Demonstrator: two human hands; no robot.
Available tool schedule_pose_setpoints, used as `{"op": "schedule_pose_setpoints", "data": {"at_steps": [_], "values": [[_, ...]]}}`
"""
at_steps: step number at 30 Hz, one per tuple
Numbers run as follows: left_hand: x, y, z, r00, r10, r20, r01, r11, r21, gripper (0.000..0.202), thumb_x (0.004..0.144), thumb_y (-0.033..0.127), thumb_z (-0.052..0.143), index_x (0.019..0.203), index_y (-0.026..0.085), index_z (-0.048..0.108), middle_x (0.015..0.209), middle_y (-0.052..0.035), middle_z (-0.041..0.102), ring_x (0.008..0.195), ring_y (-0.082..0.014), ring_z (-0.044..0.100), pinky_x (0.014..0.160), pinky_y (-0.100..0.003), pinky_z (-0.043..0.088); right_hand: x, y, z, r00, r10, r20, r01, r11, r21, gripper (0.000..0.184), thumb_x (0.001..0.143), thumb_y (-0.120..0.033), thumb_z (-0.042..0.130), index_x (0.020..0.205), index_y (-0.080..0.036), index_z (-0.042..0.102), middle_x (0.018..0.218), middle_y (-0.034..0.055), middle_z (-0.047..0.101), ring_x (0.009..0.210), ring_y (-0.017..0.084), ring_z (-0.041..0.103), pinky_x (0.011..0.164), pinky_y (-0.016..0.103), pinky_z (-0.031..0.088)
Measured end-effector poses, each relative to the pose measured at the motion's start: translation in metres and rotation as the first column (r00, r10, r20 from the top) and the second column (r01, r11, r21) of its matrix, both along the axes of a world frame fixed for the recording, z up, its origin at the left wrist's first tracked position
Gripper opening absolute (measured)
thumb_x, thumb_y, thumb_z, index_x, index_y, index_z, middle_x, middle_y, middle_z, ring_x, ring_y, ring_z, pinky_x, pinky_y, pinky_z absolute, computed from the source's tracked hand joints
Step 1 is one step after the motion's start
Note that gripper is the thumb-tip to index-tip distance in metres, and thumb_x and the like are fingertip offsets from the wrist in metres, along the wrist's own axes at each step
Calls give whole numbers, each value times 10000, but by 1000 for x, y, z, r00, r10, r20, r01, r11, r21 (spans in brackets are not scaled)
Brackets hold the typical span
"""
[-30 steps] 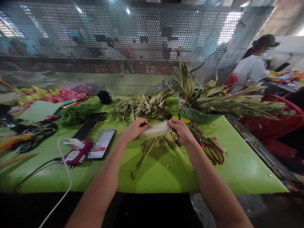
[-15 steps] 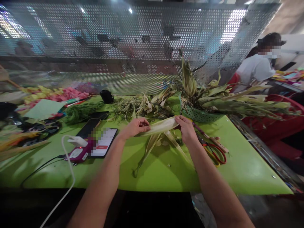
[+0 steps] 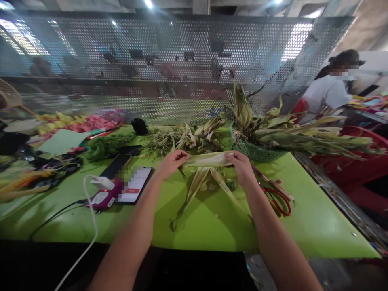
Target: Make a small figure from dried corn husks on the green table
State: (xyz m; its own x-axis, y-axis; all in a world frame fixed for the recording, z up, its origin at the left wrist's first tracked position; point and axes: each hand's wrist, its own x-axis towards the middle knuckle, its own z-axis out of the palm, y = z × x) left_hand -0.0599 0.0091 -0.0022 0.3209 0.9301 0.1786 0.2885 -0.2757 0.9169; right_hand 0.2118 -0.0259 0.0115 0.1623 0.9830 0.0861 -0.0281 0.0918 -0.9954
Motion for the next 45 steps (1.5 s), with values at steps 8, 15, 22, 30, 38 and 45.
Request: {"op": "schedule_pose_setpoints", "data": {"at_steps": [8,15,22,30,38,45], "values": [[-12,3,5,954,283,103,-294,949,113,343,788,487,617,833,149,653,657,18,542,619,-102,464,589,-223,359,2,0,1,984,-60,171,64,998,-19,342,582,-443,770,757,-174,650,593,-21,591,509,114,485,492,243,385],[-13,13,-2,899,320,299,-359,930,85,311,747,383,666,960,156,654,849,-25,651,765,-128,570,718,-244,450,8,12,-15,921,-77,381,52,996,75,343,564,-434,774,755,-173,658,658,6,635,596,135,540,555,249,410],[-13,18,-8,757,513,406,-578,815,49,300,780,359,657,990,155,588,956,-44,647,871,-126,575,791,-237,447,4,14,-16,972,-143,187,142,990,19,412,546,-461,773,790,-169,617,666,-1,606,558,116,511,511,242,433],[43,-16,-13,979,40,197,1,979,-203,417,808,541,593,825,128,644,719,-42,667,647,-120,576,651,-252,455,-19,7,-24,969,-168,181,160,985,58,299,630,-409,697,795,-185,589,705,-3,595,616,130,535,568,253,466],[51,-21,-13,986,132,99,-109,972,-207,246,814,349,567,871,126,654,835,-69,684,734,-161,589,678,-274,443,-40,-12,-30,717,-43,695,-100,981,163,168,780,-361,607,783,-195,624,701,2,624,618,144,526,573,249,354],[50,-18,-14,944,144,-296,-138,990,39,168,778,270,539,733,135,628,713,-53,632,663,-160,545,631,-272,401,-49,-20,-27,594,-119,796,-107,969,224,123,795,-282,604,878,-206,651,784,15,665,682,156,563,597,244,338]]}}
